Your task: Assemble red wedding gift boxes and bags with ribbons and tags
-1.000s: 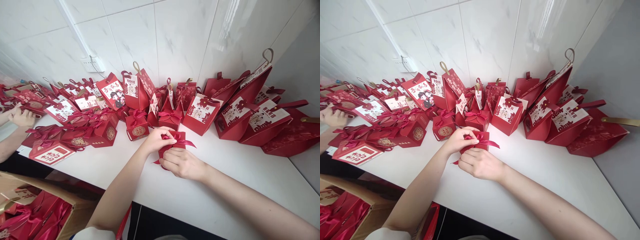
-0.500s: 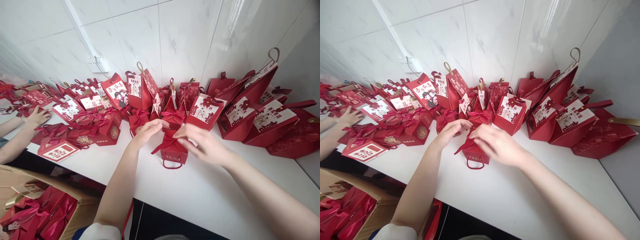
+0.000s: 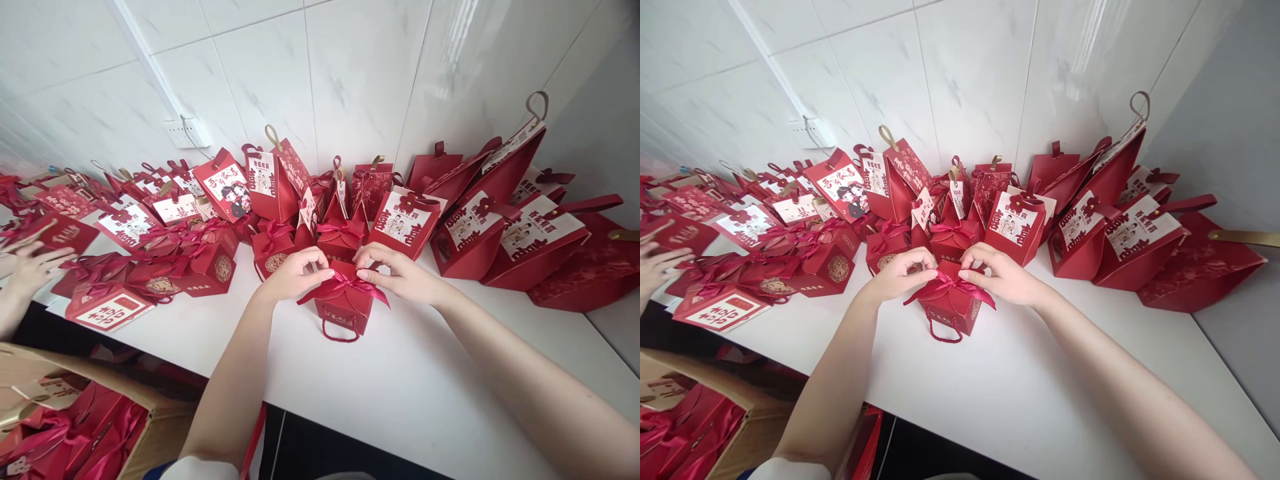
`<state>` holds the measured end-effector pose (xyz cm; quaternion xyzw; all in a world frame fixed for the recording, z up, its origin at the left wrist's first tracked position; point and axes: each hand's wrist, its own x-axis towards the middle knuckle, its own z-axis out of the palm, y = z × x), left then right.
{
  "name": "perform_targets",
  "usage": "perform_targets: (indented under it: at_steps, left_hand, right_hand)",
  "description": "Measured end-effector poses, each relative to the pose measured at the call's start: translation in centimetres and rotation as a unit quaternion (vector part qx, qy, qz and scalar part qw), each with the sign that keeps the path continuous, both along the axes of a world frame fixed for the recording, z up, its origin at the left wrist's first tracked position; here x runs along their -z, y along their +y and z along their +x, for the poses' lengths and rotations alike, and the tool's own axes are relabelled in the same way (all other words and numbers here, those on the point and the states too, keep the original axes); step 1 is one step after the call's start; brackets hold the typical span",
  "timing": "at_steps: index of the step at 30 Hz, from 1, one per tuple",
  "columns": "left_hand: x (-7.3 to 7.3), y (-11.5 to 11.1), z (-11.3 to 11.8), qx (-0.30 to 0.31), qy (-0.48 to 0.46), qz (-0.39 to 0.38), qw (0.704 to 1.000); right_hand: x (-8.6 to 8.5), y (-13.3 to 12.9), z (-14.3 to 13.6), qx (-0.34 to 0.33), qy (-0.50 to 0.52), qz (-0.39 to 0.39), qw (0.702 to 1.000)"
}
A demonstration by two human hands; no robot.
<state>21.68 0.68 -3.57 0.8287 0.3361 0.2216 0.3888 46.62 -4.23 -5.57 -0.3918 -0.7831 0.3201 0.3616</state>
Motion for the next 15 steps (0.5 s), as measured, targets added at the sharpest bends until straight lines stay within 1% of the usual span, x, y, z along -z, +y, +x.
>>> perform_targets:
  at_steps: [3,6,8,9,13,15]
  left_hand:
    - [-0.2,-0.1,-0.2,0.018,-0.028,0.008,0.999]
    - [-0.5,-0.1,-0.3,0.074,-0.042,0.059,0.995]
    - [-0.5,-0.2,-0.3,0.09,-0.028,0.093,0.991]
    - [-0.5,-0.2,-0.2,0.085,-0.016,0.11,0.99]
    - [-0.1,-0.6,0.5,0.028,0.04,0.176,0.983]
    - [0.1,-0.9,0.9,0.017,0.052,0.195,0.979]
  right_hand:
    - [-0.5,-0.2,0.2,-0.039,0.021,0.006,0.999]
    - [-1.0,-0.4,0.3,-0.07,0.011,0.018,0.997]
    - [-1.1,-0.4,0.3,-0.07,-0.01,0.024,0.997]
    - [-1.1,-0.4,0.3,-0.065,-0.021,0.024,0.997]
    - [-0.6,-0.2,0.2,-0.046,-0.039,0.016,0.998]
    - [-0.5,-0.2,0.2,-0.044,-0.045,0.015,0.998]
